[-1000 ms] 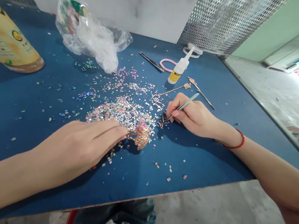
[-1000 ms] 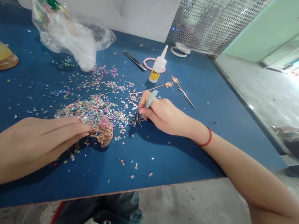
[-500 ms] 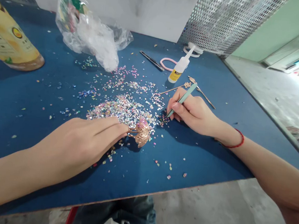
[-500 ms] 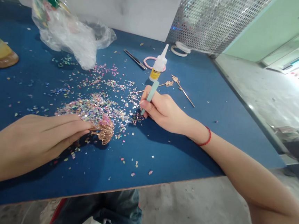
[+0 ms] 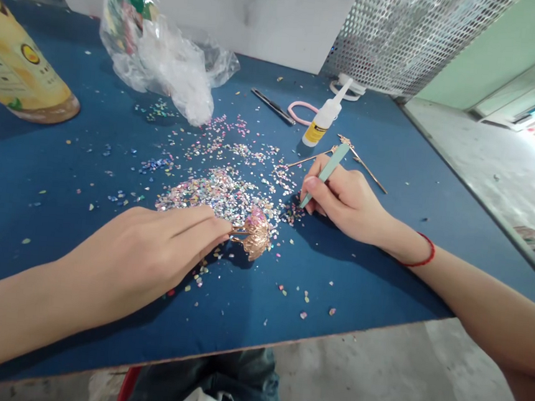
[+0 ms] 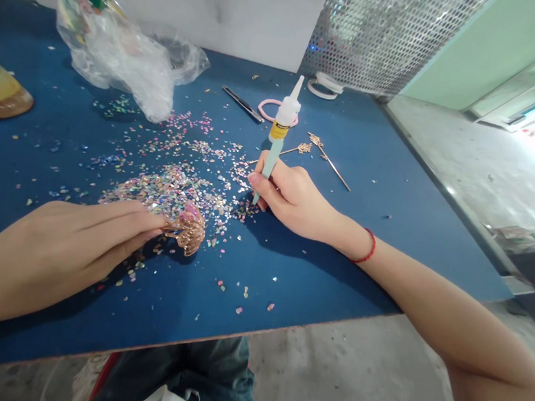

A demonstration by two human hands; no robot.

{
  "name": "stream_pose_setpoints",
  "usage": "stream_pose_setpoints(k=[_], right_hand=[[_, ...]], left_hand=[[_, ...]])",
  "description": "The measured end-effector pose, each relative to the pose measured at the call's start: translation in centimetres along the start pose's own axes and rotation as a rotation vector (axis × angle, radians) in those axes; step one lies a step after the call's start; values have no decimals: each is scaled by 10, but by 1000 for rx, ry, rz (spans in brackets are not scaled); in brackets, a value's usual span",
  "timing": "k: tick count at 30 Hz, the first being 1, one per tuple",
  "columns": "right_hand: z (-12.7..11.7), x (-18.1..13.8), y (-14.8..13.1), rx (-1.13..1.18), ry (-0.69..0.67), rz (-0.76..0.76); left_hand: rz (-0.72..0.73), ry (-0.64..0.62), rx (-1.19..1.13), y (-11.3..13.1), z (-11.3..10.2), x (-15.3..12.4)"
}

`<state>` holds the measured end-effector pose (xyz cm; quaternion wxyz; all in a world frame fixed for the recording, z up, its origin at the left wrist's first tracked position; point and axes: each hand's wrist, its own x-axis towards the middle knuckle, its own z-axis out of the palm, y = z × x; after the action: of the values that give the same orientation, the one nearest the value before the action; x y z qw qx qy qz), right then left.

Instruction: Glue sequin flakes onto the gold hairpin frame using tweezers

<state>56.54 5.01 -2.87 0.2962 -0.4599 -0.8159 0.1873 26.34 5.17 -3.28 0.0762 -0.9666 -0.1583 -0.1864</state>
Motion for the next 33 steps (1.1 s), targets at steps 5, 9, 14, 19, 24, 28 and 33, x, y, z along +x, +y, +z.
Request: stream_pose_setpoints(k=[5,9,14,19,24,28,33], right_hand=[[1,0,1,24,10,4],[2,0,4,88,13,9],[2,0,7,208,-1,54],[2,0,7,212,-2,57],[2,-1,5,148,3,28],[2,-1,4,114,0,19],[3,-1,4,128,2,14]], left_hand=[[-11,-17,4,1,-1,3],[-5,1,13,1,-1,4],[-19,-2,25,1,1,3],[-5,-7,23,1,1,5],[-10,-3,34,2,0,5],[-17,4,32,2,0,4],[-22,-6,25,2,0,4]])
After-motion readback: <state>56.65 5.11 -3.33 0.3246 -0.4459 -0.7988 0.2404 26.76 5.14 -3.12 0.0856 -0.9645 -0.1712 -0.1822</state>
